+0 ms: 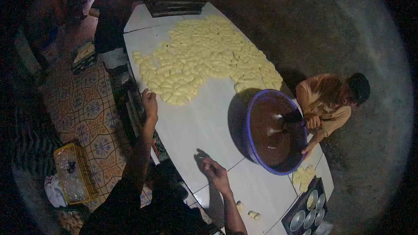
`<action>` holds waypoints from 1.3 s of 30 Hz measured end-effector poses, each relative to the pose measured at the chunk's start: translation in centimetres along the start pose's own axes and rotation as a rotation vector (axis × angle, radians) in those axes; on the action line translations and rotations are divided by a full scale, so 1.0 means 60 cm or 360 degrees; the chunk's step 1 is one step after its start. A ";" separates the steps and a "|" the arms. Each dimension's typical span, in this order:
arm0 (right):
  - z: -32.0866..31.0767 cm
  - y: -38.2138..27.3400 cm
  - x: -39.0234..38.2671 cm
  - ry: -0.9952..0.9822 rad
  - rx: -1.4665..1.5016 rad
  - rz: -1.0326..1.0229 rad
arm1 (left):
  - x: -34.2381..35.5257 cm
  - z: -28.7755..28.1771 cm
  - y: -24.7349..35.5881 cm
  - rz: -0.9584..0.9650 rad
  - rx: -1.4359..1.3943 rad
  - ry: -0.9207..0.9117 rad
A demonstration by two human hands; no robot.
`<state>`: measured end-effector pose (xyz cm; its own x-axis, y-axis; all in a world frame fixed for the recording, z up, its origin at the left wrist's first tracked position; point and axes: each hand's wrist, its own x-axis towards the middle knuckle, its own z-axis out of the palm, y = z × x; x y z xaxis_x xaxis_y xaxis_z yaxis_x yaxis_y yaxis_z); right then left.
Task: The person pulls pieces of dough from a large pile on a table, dips each piece into a bowl of dark liquid, and then places the dough into individual metal molds on a tray.
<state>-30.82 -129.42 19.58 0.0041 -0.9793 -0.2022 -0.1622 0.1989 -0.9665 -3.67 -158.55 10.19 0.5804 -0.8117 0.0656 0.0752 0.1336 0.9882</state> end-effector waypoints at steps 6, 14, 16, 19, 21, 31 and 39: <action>0.106 -0.046 0.340 0.0149 0.0016 -0.0017 | 0.041 0.031 0.030 -0.0389 0.0351 0.0382; 0.168 -0.105 0.605 0.0754 0.0129 0.0012 | -0.011 0.127 -0.007 -0.0578 0.0166 0.0671; 0.132 -0.109 0.609 0.0306 0.0301 0.0497 | -0.013 0.136 -0.033 -0.1124 -0.0275 0.0439; 0.120 -0.103 0.604 0.0293 -0.0012 0.0717 | -0.026 0.141 -0.005 -0.1734 -0.0736 0.0164; 0.146 -0.107 0.581 0.0276 -0.0184 0.0424 | -0.024 0.114 -0.003 -0.1143 -0.0091 -0.0250; 0.092 -0.080 0.397 0.0442 0.0728 0.0225 | -0.119 0.052 0.051 -0.0583 0.0074 -0.0982; -0.116 -0.006 -0.023 0.0574 -0.0277 0.0645 | -0.487 -0.089 0.130 -0.0433 0.0446 -0.2203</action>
<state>-37.65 -128.40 21.31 -0.4249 -0.7824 -0.4553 -0.2407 0.5825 -0.7764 -15.72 -130.75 15.21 -0.6782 -0.7050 -0.2075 -0.1997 -0.0949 0.9752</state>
